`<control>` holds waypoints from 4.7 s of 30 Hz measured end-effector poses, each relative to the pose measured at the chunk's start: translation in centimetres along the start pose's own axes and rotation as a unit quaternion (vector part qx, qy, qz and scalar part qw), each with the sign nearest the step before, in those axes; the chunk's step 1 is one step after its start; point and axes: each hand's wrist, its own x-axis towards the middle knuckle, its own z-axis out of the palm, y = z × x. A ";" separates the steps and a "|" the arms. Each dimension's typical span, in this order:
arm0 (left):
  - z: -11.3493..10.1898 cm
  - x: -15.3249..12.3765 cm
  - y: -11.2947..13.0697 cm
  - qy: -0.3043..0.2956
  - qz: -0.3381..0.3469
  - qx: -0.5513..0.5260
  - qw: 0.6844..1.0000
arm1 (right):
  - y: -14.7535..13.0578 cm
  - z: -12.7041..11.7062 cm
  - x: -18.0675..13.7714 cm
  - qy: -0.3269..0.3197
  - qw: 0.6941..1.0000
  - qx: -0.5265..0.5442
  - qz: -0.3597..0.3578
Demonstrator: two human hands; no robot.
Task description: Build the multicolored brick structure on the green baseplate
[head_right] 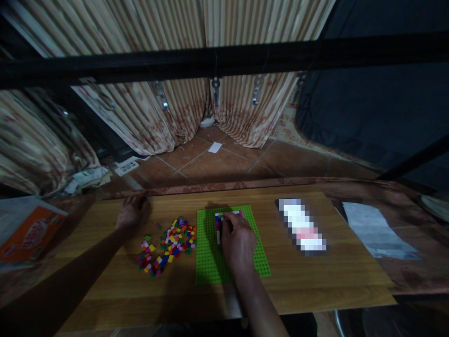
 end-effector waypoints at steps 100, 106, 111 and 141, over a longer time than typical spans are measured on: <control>0.4 -0.1 0.2 0.011 -0.010 -0.013 1.000 | -3.3 5.0 -7.4 -0.178 0.971 -0.088 -0.135; 0.2 0.0 0.2 0.003 -0.008 -0.002 1.000 | -3.2 5.5 -7.6 -0.155 0.974 -0.076 -0.148; 0.2 -0.1 0.2 0.007 -0.003 -0.004 1.000 | -3.3 4.0 -8.1 -0.140 0.981 0.073 -0.116; 0.0 0.0 0.0 -0.003 0.001 0.008 1.000 | 0.9 -1.5 -2.0 -0.011 0.992 0.128 0.012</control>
